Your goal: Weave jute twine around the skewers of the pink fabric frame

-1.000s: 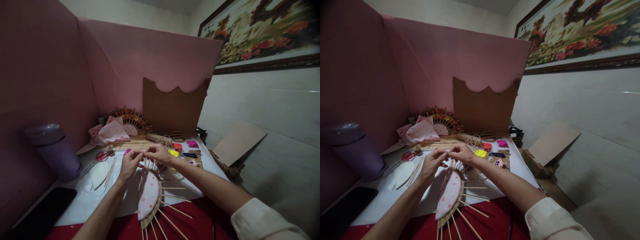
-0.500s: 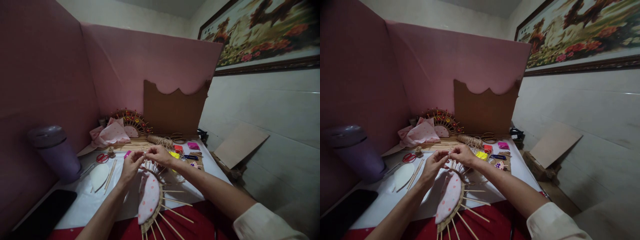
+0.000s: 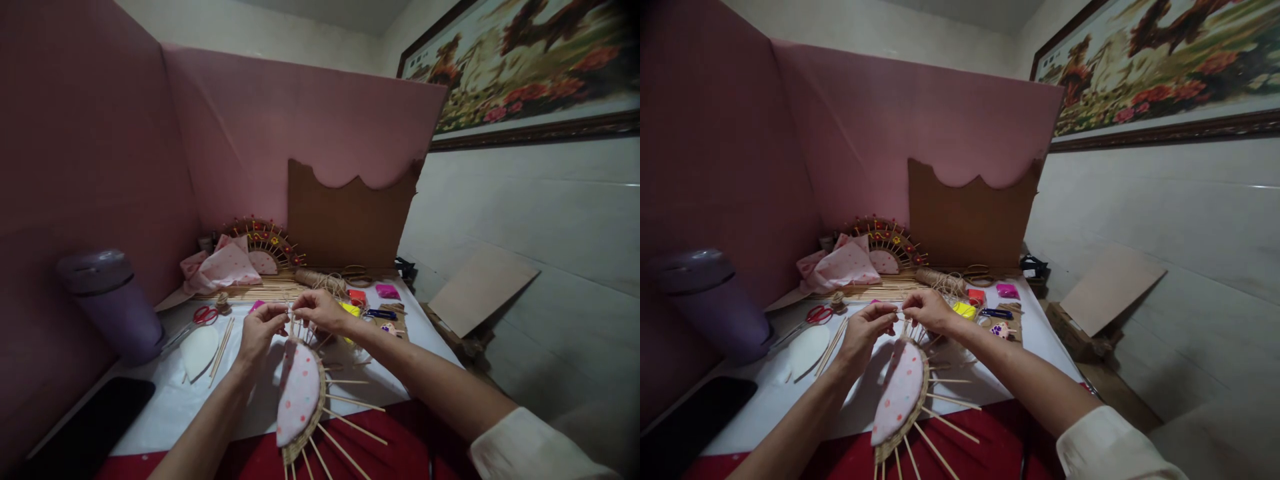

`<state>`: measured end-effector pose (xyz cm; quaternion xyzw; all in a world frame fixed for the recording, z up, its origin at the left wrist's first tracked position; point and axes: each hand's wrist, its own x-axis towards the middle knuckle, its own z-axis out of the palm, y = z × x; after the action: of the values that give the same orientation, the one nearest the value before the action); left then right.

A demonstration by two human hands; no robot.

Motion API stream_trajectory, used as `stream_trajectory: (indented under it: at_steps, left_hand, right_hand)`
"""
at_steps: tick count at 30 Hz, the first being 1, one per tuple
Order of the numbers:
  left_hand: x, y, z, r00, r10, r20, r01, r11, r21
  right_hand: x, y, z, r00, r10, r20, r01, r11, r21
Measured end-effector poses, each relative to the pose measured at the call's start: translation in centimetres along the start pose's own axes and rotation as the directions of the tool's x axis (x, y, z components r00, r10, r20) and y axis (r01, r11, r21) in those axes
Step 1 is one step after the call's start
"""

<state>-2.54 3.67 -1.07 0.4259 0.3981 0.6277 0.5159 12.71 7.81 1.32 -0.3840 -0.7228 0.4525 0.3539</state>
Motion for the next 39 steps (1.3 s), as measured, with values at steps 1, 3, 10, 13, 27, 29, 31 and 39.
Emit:
stream_trajectory:
  at_steps: [1, 3, 10, 13, 27, 29, 31, 39]
  left_hand:
    - [0.0, 0.1, 0.0, 1.000, -0.001, -0.009, 0.001, 1.000, -0.003]
    - [-0.1, 0.2, 0.1, 1.000, -0.003, -0.023, 0.002, 1.000, -0.012]
    - [-0.4, 0.8, 0.2, 0.999, -0.034, -0.032, 0.032, 0.998, -0.062]
    - [-0.5, 0.8, 0.3, 0.998, -0.060, 0.003, 0.060, 0.995, -0.084]
    - [-0.5, 0.6, 0.2, 0.998, -0.048, 0.035, 0.051, 0.996, -0.070]
    - [-0.4, 0.4, 0.2, 0.999, -0.026, 0.046, 0.028, 0.998, -0.048]
    - [-0.3, 0.1, 0.2, 0.998, -0.002, 0.062, 0.003, 1.000, -0.023]
    - [0.1, -0.3, 0.1, 0.991, 0.073, 0.108, -0.081, 0.994, 0.070]
  right_hand:
    - [0.0, 0.1, 0.0, 1.000, 0.000, -0.005, 0.000, 1.000, -0.011]
    - [0.0, 0.4, -0.1, 1.000, -0.001, -0.012, 0.001, 0.999, -0.037]
    - [-0.1, 0.6, -0.1, 0.999, -0.031, -0.035, 0.028, 0.995, -0.095]
    - [-0.2, 0.0, 0.2, 0.997, -0.061, -0.038, 0.057, 0.994, -0.095]
    - [-0.5, 0.2, 0.6, 0.991, -0.135, 0.014, 0.136, 0.983, -0.125]
    - [-0.4, 0.3, 0.6, 0.992, -0.126, 0.000, 0.125, 0.984, -0.126]
    - [-0.3, 0.3, 0.6, 0.994, -0.113, -0.013, 0.110, 0.986, -0.123]
    - [-0.2, 0.1, 0.3, 0.997, -0.077, 0.002, 0.076, 0.990, -0.115]
